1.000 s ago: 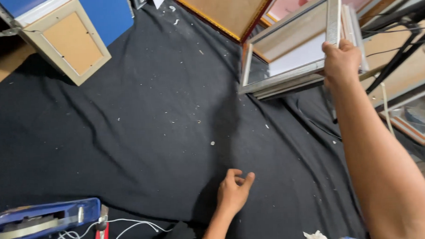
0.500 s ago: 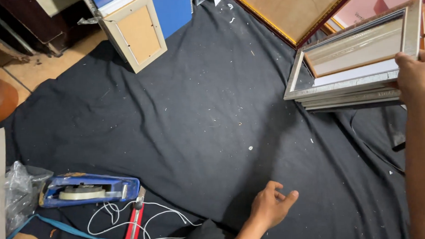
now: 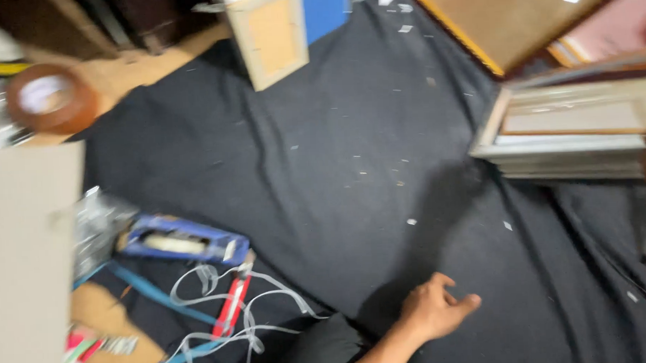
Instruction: The person is cleaning a mirror surface using a spray bottle and a cloth, and handling various picture frames in a workshop setting.
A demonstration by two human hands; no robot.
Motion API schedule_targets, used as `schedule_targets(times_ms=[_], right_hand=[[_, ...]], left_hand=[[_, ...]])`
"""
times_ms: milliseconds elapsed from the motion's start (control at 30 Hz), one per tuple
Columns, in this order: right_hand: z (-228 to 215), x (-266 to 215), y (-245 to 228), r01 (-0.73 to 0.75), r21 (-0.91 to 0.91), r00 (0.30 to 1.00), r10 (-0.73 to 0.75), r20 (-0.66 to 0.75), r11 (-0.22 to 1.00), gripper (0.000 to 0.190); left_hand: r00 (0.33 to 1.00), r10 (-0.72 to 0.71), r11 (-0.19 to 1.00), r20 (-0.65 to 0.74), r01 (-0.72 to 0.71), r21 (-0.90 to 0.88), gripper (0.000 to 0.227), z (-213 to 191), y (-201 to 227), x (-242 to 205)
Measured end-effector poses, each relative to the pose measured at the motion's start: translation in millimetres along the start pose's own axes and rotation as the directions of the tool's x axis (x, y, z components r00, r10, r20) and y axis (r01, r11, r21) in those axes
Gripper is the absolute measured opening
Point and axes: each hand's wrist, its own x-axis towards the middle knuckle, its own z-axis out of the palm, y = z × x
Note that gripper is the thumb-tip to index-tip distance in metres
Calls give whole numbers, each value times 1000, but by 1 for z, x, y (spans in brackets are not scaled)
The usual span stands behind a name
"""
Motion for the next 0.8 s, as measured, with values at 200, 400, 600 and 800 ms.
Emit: schedule_targets(times_ms=[200,400,600,800], right_hand=[[96,-171,-473,169,-475,946,-278,-168,864,10],[196,-298,-485,68,-184,947,-6,322,981,58],[214,-329,-463,-614,-120,786,618,-4,780,42],[349,-335,-405,-930,-264,258,966,31,257,72]], left_hand=[[999,-24,999,28,24,30,65,1,-8,3],[984,68,989,-162,-45,139,40,13,-38,19],[923,112,976,-368,-33,215,32,21,-43,31],[807,165,966,-567,-17,257,36,3,-44,33]])
